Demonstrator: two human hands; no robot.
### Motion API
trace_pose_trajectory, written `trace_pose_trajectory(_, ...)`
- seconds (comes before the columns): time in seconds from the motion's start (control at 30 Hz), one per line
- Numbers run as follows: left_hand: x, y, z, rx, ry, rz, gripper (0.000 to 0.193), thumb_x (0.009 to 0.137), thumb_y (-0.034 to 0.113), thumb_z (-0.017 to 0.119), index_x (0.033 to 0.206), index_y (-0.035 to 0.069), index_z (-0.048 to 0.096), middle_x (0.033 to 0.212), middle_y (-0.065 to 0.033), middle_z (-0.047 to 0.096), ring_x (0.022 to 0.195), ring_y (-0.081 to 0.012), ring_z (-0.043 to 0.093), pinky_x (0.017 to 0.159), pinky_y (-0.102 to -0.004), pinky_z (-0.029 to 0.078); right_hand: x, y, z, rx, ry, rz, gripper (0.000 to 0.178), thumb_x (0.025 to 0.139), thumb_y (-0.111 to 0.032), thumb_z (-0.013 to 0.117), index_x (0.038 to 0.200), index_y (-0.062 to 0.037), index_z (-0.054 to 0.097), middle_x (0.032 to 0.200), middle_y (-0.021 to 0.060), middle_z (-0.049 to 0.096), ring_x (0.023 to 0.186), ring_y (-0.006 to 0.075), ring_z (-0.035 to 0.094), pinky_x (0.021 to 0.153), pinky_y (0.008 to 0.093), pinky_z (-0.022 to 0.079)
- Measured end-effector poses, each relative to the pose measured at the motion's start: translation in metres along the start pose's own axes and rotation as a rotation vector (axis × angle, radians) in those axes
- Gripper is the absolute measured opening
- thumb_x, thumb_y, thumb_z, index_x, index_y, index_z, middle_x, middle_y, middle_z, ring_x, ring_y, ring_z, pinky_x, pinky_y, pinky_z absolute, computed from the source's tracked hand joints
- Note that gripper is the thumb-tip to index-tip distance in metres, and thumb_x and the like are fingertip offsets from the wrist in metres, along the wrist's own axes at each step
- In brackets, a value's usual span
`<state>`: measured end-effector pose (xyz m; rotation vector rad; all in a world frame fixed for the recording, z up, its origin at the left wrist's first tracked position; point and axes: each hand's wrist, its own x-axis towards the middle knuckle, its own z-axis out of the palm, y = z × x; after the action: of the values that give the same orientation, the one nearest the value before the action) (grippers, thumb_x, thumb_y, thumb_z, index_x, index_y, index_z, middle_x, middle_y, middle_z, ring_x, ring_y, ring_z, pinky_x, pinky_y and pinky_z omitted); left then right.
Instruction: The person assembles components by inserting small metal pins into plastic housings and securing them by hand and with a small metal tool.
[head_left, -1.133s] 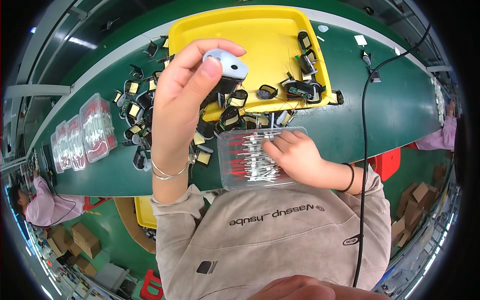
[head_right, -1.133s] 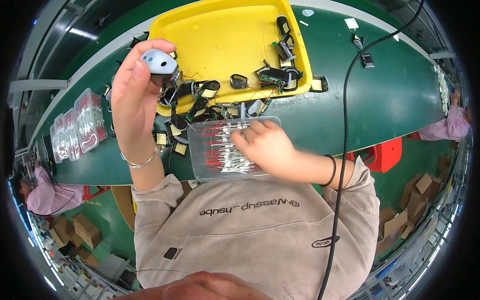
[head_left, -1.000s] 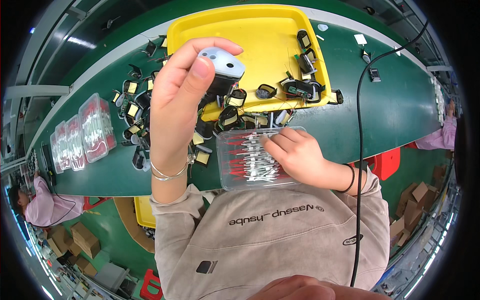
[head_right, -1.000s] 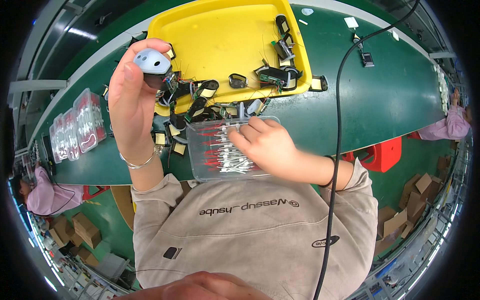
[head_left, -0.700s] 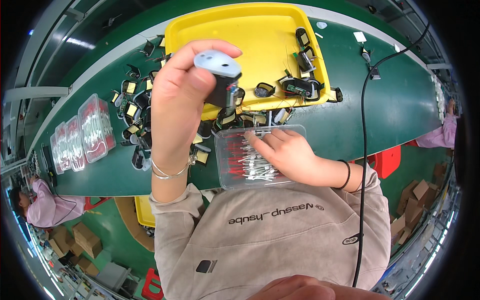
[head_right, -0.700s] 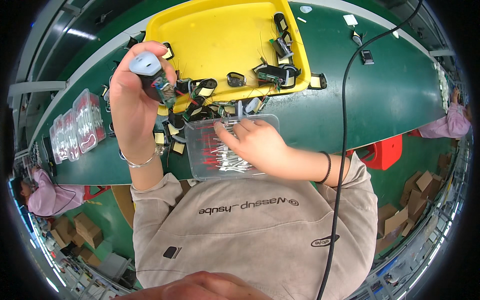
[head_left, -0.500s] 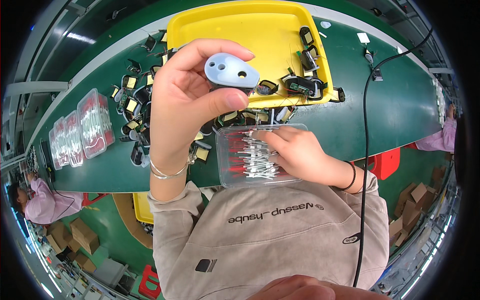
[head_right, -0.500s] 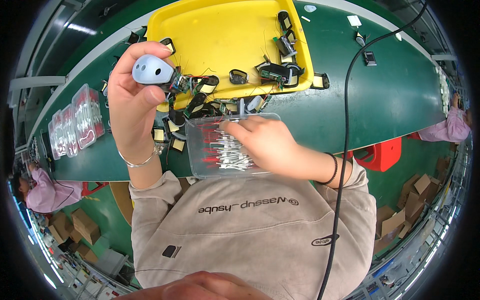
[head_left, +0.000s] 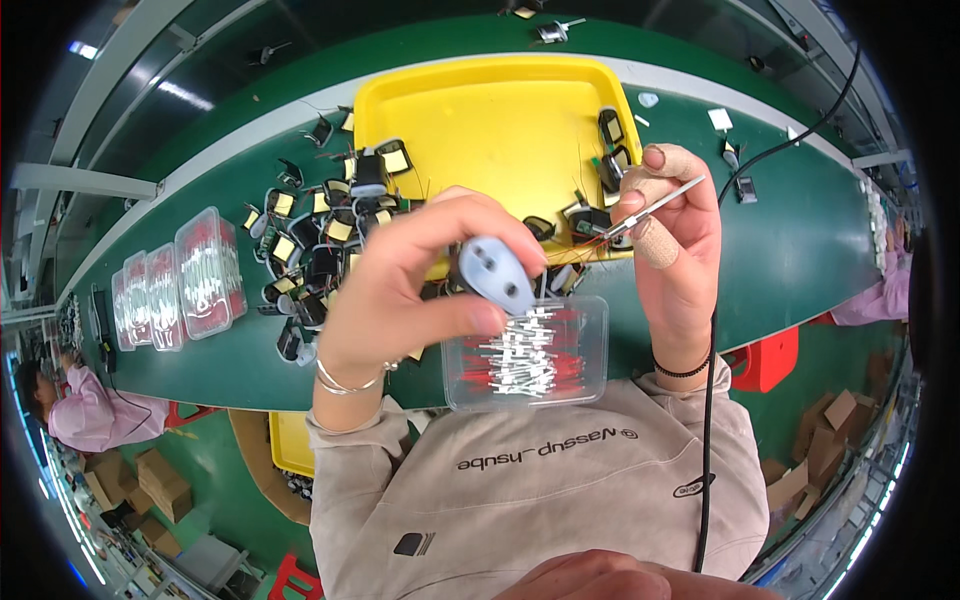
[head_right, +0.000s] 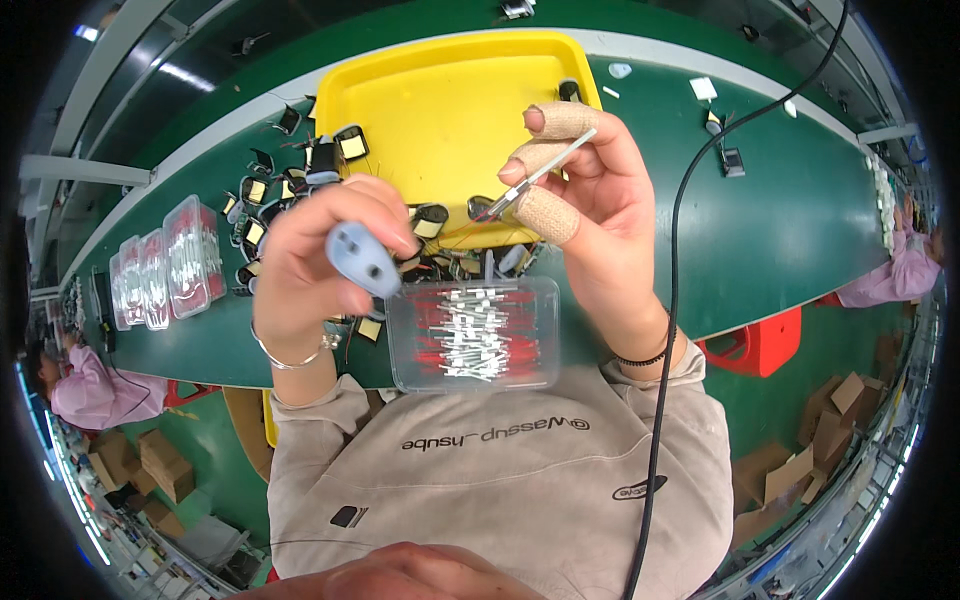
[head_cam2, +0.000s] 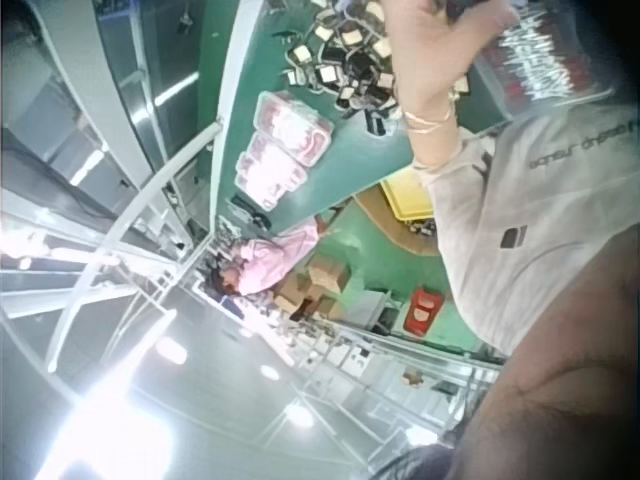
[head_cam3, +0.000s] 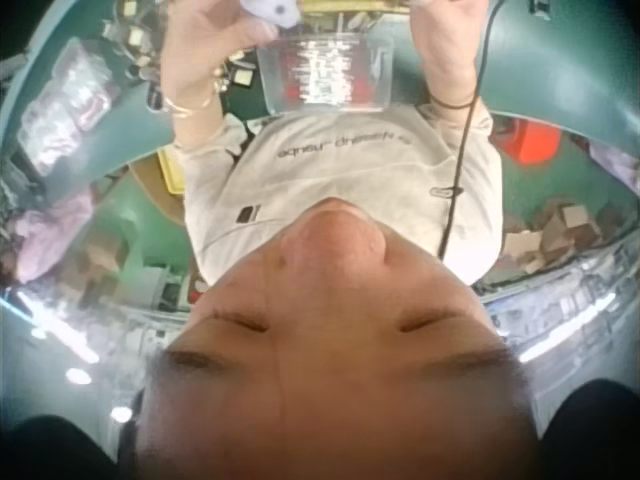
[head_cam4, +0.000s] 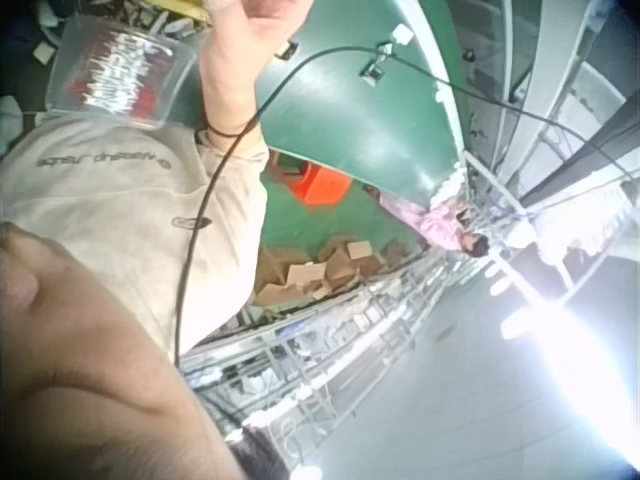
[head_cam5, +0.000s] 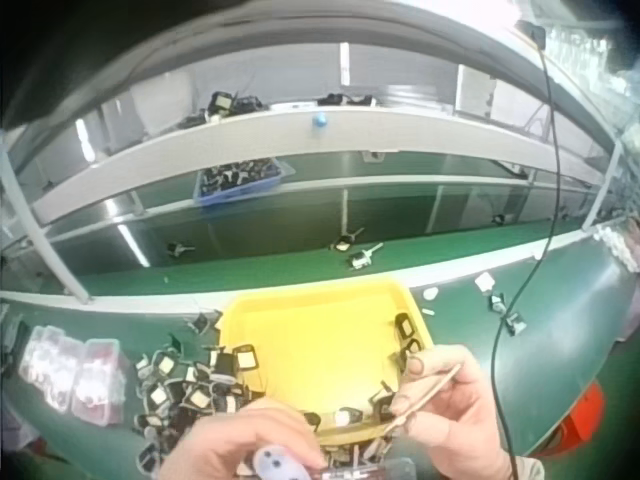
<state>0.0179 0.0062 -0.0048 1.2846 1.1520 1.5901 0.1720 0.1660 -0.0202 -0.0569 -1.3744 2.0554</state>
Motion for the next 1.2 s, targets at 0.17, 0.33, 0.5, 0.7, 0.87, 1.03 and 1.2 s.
trace_pose_trajectory(0.17,0.009,-0.005,0.005,0.116,-0.079,0.042,0.042,0.067,0.033,0.079,0.091,0.001,0.066,0.117,-0.0152,0.055,0.105,-0.0244,0.051,0.097,-0.0377,0.033,0.020,0.008,0.003,-0.116,-0.229,-0.220,0.048,0.076,0.003,0.066,0.119,0.0042,0.044,0.109,0.0109,0.056,0.092,0.0182,0.061,0.083,0.0305,0.047)
trace_pose_trajectory(0.33,0.008,0.002,0.006,-0.016,-0.040,-0.064,0.040,0.065,0.031,0.080,0.089,0.002,0.067,0.091,-0.0091,0.065,0.095,-0.0240,0.055,0.091,-0.0362,0.037,0.033,0.010,0.003,-0.048,-0.315,-0.140,0.050,0.072,0.002,0.069,0.117,0.0025,0.048,0.115,0.0123,0.056,0.094,0.0188,0.061,0.083,0.0303,0.046)
trace_pose_trajectory(0.5,0.011,-0.001,0.006,0.025,-0.068,-0.071,0.039,0.065,0.030,0.080,0.088,0.001,0.067,0.091,-0.0101,0.064,0.094,-0.0234,0.057,0.087,-0.0349,0.041,0.047,0.003,-0.014,-0.239,-0.618,-0.154,0.031,0.067,0.007,0.068,0.098,0.0040,0.062,0.093,0.0128,0.066,0.083,0.0190,0.063,0.075,0.0290,0.048)
trace_pose_trajectory(0.7,0.008,-0.010,0.015,0.080,0.168,-0.094,0.036,0.069,0.009,0.076,0.100,-0.003,0.061,0.100,-0.0136,0.064,0.097,-0.0217,0.061,0.084,-0.0308,0.047,0.030,-0.006,-0.009,-0.069,0.017,-0.350,0.020,0.074,0.007,0.066,0.093,0.0057,0.058,0.088,0.0144,0.066,0.077,0.0187,0.064,0.073,0.0288,0.051)
trace_pose_trajectory(0.87,0.012,-0.023,0.029,0.485,0.340,0.104,0.037,0.066,0.000,0.076,0.100,0.002,0.063,0.097,-0.0103,0.069,0.088,-0.0207,0.067,0.075,-0.0279,0.052,0.014,-0.015,0.006,-0.122,0.024,-0.239,0.028,0.072,0.009,0.069,0.097,0.0081,0.057,0.086,0.0153,0.067,0.082,0.0209,0.066,0.074,0.0307,0.052)
trace_pose_trajectory(1.03,0.014,-0.032,0.033,0.394,0.437,0.247,0.037,0.065,0.000,0.077,0.098,0.001,0.059,0.095,-0.0119,0.069,0.091,-0.0249,0.067,0.078,-0.0299,0.052,0.015,-0.012,0.006,-0.218,-0.065,-0.264,0.031,0.070,0.007,0.073,0.097,0.0085,0.058,0.086,0.0150,0.068,0.081,0.0197,0.066,0.075,0.0302,0.052)
trace_pose_trajectory(1.2,0.014,-0.031,0.030,0.546,0.346,0.321,0.035,0.067,0.001,0.077,0.096,0.003,0.057,0.091,-0.0111,0.069,0.091,-0.0263,0.067,0.084,-0.0355,0.049,0.017,-0.012,0.004,-0.367,-0.048,-0.286,0.031,0.069,0.004,0.075,0.096,0.0074,0.060,0.086,0.0131,0.068,0.078,0.0176,0.066,0.072,0.0281,0.051)
